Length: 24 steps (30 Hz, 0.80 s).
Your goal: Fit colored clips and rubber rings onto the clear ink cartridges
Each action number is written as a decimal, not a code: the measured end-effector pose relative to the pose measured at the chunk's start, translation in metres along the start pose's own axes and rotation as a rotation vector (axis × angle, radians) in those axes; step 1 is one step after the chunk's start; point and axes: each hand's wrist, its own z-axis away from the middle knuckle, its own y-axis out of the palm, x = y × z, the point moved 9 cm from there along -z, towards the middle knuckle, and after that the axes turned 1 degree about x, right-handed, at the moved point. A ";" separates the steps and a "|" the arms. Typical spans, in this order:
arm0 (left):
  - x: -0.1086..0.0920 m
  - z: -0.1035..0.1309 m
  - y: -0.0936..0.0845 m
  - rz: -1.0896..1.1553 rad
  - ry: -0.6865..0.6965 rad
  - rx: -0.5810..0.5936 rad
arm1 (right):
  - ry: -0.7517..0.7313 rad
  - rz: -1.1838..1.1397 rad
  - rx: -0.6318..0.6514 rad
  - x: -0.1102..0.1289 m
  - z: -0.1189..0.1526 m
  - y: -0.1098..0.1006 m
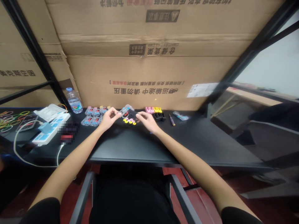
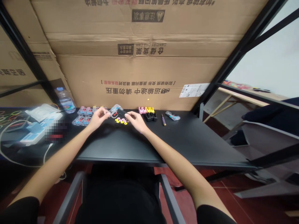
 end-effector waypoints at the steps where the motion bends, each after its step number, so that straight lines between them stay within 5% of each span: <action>1: 0.001 0.001 0.002 -0.008 -0.003 0.009 | -0.002 -0.005 -0.019 0.000 0.000 -0.002; 7: 0.002 0.011 0.029 -0.030 -0.018 0.138 | -0.007 -0.005 0.037 0.001 0.005 0.012; 14: -0.003 0.002 0.001 0.028 0.014 0.017 | -0.016 -0.048 -0.151 0.001 -0.001 -0.014; 20: 0.004 0.013 0.039 0.027 -0.026 0.158 | 0.001 -0.054 0.029 0.006 0.010 0.020; 24: 0.008 0.012 0.038 0.021 -0.039 0.155 | 0.029 -0.079 0.067 0.000 0.010 0.027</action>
